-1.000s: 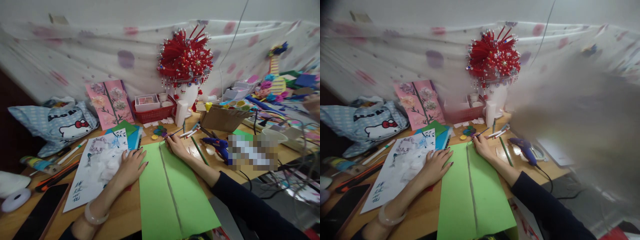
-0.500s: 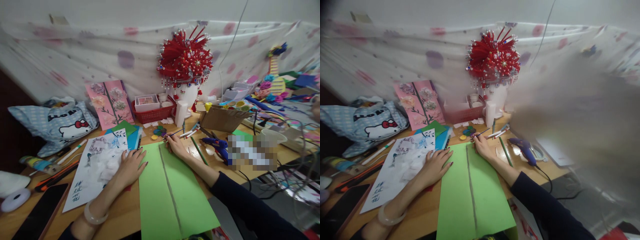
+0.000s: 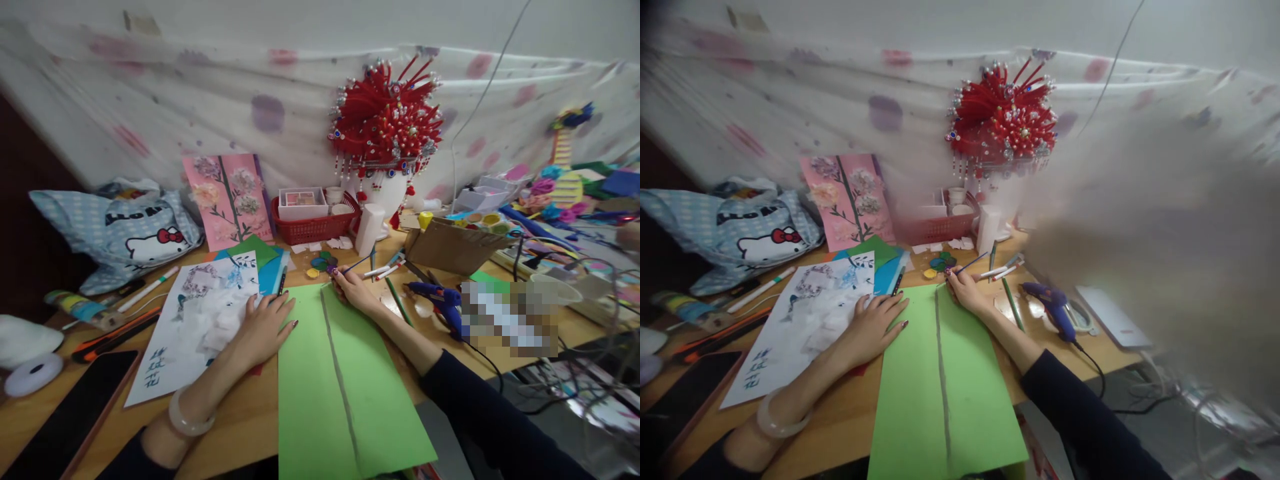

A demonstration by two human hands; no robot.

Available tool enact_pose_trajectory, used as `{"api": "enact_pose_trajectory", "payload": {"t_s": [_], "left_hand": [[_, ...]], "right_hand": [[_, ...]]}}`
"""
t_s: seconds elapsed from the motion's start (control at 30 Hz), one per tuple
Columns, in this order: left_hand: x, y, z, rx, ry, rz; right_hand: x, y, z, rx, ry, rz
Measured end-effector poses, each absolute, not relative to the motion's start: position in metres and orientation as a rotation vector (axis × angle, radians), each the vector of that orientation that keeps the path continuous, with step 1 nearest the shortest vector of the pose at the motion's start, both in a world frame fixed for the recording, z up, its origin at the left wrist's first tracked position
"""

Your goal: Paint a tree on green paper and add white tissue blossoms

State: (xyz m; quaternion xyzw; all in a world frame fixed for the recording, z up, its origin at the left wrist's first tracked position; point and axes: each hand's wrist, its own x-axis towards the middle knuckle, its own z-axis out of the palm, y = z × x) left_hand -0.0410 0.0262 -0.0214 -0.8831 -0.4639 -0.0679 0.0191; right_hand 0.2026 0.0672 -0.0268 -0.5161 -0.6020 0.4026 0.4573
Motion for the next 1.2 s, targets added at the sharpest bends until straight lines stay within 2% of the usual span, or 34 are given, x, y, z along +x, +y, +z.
{"api": "enact_pose_trajectory", "payload": {"t_s": [0.47,0.77,0.97,1.2], "left_hand": [[-0.04,0.026,-0.022,-2.751,-1.455,-0.239],[-0.042,0.026,-0.022,-2.765,-1.448,-0.244],[-0.042,0.027,-0.025,-2.766,-1.44,-0.268],[-0.042,0.026,-0.025,-2.757,-1.434,-0.285]], "right_hand": [[0.198,0.096,-0.035,-1.292,-1.765,0.714],[0.196,0.09,-0.039,-1.321,-1.697,0.612],[0.218,0.102,-0.022,-1.393,-1.619,0.324],[0.234,0.117,-0.03,-1.455,-1.688,0.297]]}}
